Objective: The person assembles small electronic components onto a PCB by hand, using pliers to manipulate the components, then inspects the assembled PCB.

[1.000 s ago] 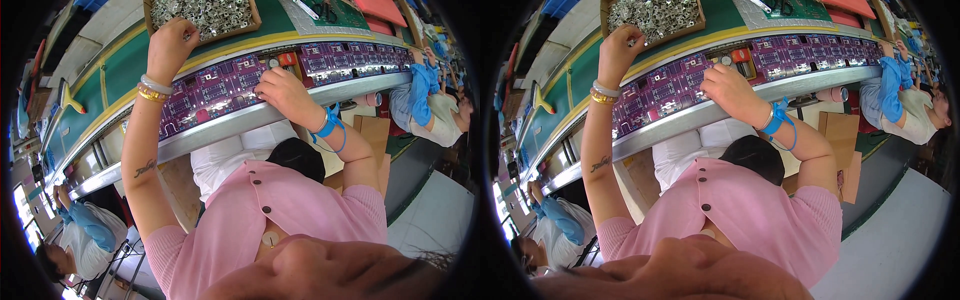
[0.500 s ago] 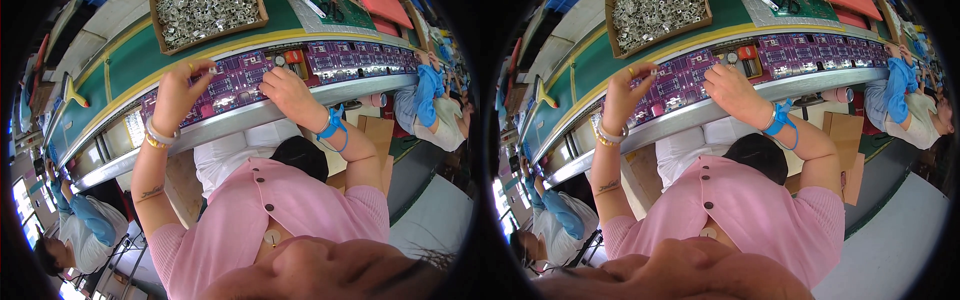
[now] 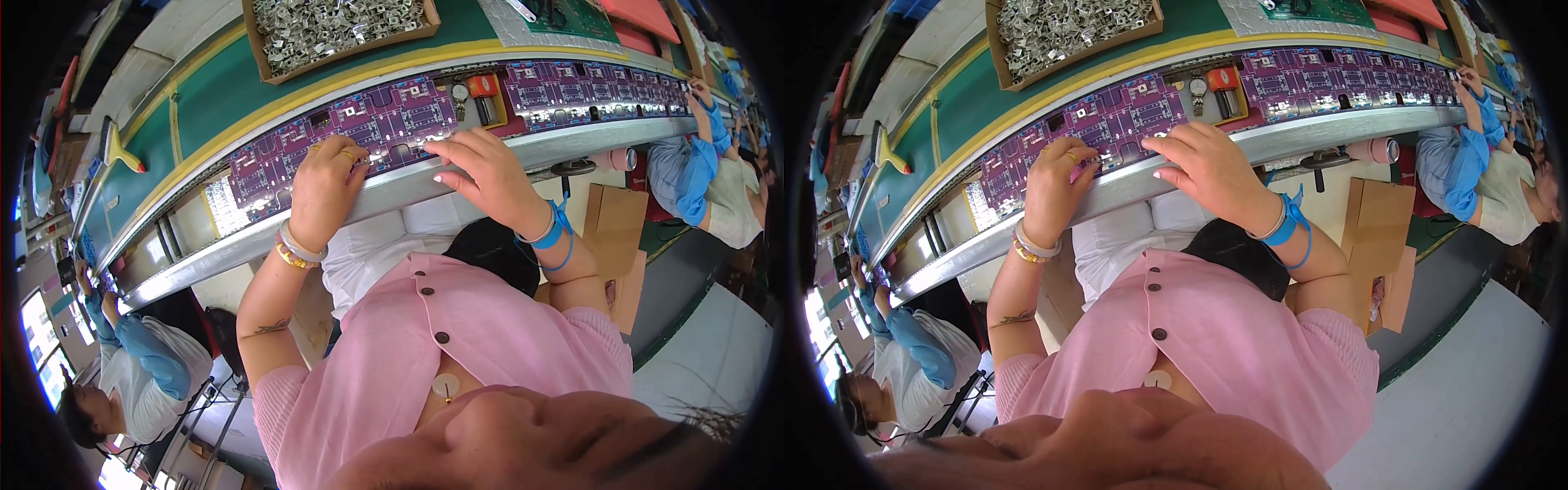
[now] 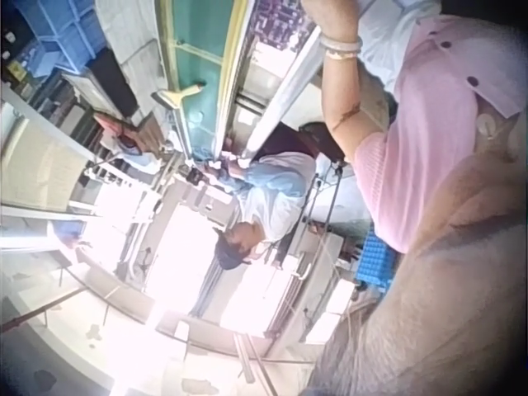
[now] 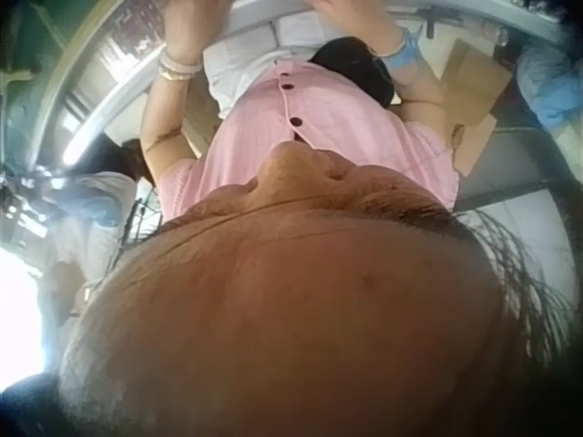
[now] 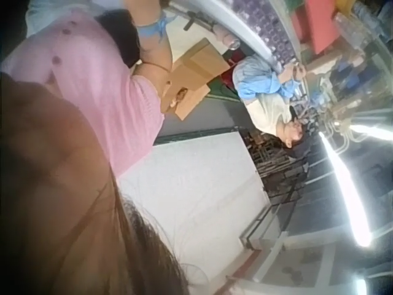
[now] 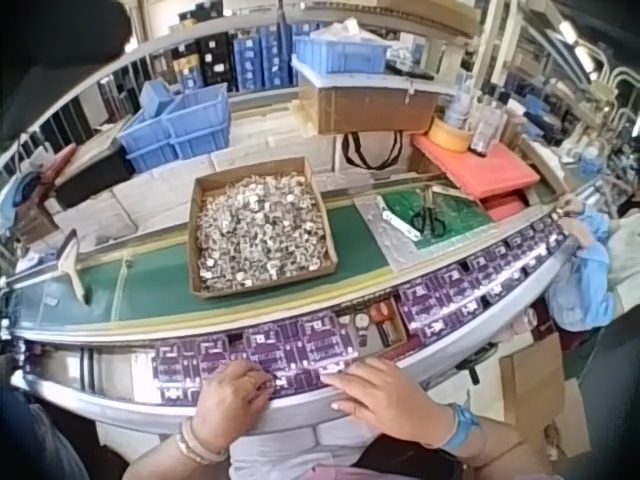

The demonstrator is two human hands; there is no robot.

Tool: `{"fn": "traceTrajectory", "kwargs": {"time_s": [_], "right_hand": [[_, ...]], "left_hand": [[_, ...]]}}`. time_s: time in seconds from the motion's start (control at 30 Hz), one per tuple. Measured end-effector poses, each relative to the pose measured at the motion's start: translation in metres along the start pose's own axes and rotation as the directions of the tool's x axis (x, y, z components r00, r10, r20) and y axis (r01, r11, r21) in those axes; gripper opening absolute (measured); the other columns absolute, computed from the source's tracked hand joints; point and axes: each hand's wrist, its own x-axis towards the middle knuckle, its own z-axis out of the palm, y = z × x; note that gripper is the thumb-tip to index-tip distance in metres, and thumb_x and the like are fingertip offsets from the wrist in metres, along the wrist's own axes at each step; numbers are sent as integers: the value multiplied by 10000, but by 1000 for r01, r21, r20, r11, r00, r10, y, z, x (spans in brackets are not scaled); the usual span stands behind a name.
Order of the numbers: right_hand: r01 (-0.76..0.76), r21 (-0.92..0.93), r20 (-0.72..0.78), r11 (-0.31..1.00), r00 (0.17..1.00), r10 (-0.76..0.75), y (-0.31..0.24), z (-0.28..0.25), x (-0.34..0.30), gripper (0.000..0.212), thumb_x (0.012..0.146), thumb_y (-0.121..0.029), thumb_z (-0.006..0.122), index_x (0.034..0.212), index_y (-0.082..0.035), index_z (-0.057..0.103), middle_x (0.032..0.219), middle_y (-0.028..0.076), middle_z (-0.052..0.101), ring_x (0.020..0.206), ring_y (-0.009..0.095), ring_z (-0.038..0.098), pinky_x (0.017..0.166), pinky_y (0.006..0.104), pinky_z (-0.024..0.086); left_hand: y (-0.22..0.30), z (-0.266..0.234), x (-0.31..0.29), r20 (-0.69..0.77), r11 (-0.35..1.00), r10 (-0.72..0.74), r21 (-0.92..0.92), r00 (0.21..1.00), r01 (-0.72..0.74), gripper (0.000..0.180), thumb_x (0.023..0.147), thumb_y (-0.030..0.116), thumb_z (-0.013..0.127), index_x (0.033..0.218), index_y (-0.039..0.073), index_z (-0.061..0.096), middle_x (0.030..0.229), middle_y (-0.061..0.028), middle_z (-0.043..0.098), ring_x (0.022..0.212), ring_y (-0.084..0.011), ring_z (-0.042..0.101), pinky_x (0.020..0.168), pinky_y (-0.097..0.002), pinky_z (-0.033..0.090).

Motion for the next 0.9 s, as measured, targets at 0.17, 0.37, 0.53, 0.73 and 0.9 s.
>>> {"fn": "traceTrajectory", "kwargs": {"time_s": [0.17,0.37,0.53,0.73,0.9], "right_hand": [[-23,39,-38,999,999,24,2,3,-6,381,719,-101,667,1089,-63,584,846,58,560,780,255,519,715,346,434],[-180,644,25,743,976,215,3,11,-17,221,885,-152,554,1080,-52,585,853,53,561,771,185,512,718,320,432],[-161,971,191,-177,967,168,13,22,-21,374,983,-362,342,842,-65,519,763,22,468,726,150,446,728,303,421],[-217,874,289,-434,952,106,18,19,-19,416,986,-420,260,736,-130,422,717,-16,429,701,138,419,725,302,411],[-246,870,331,-427,934,137,10,14,-15,422,971,-466,273,696,-161,370,666,-42,350,628,106,359,654,261,384]], "left_hand": [[5,2,0,24,999,12,37,1000,-13,137,722,52,662,857,26,657,867,-89,584,805,-277,569,716,-359,463],[4,-2,-4,25,998,67,14,997,-67,208,746,75,658,951,39,660,885,-102,573,817,-279,552,726,-358,454],[17,-6,-15,-164,970,11,243,986,30,377,729,158,700,1052,-17,616,1110,-146,554,1065,-333,488,886,-394,415],[-4,-9,-47,-135,845,-193,481,972,234,575,790,359,638,1161,-69,544,1382,-180,367,1331,-403,202,1049,-483,233],[-3,-2,-44,-101,866,-177,457,979,204,632,799,417,609,1197,-65,516,1395,-182,344,1334,-400,190,1052,-496,215]]}}
